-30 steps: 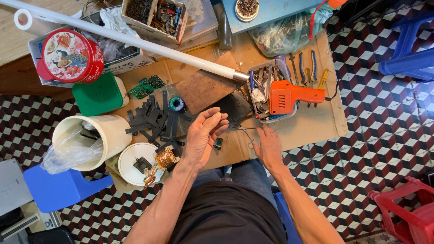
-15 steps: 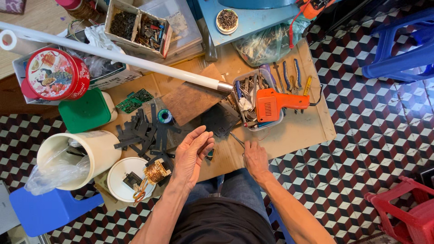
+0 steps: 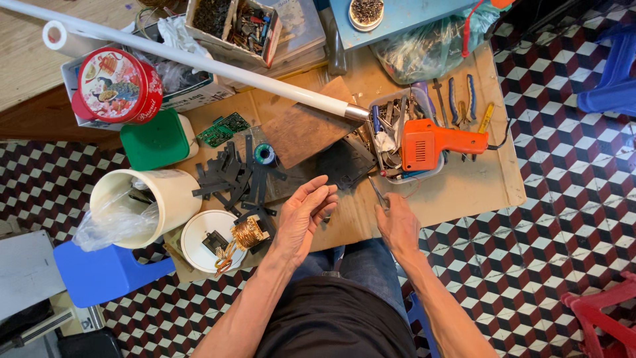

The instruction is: The person carries a long white plastic tube across the room and lays it on a cluttered workbench. They then sit at the bench and use pliers and their fingers to cut, bend, and wind thin wire around small electronic components, sorting parts from a container.

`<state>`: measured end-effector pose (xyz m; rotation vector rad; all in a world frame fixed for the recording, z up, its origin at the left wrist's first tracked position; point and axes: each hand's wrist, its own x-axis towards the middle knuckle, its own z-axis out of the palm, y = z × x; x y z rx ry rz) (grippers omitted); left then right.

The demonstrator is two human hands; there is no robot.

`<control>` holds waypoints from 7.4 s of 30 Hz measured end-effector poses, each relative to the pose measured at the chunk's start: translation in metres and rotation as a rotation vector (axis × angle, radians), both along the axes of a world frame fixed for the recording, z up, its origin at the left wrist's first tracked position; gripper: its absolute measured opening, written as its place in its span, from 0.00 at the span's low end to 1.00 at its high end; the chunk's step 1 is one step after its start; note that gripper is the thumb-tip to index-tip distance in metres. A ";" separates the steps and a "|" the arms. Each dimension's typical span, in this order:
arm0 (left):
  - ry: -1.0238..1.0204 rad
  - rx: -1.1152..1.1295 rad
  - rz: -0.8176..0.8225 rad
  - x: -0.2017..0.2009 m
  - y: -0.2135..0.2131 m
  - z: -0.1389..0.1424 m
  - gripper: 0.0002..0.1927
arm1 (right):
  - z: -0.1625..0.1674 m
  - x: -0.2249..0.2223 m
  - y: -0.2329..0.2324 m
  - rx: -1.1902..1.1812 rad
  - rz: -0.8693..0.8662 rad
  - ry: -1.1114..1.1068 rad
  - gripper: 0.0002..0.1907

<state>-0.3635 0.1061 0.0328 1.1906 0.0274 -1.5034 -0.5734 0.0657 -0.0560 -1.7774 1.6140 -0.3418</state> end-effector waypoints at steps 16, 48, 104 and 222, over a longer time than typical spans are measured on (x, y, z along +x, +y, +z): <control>-0.113 -0.209 -0.089 -0.027 -0.028 0.049 0.21 | 0.177 0.055 -0.018 -0.423 0.073 -0.401 0.08; -0.282 -0.116 -0.311 -0.036 -0.030 0.058 0.16 | 0.123 0.029 -0.022 0.573 -0.434 -1.303 0.09; -0.116 0.082 0.489 -0.081 -0.023 0.011 0.12 | -0.035 -0.148 -0.174 0.060 -0.164 0.313 0.42; -0.003 0.166 0.244 0.042 0.091 -0.029 0.17 | -0.074 0.114 -0.064 0.021 0.210 0.332 0.07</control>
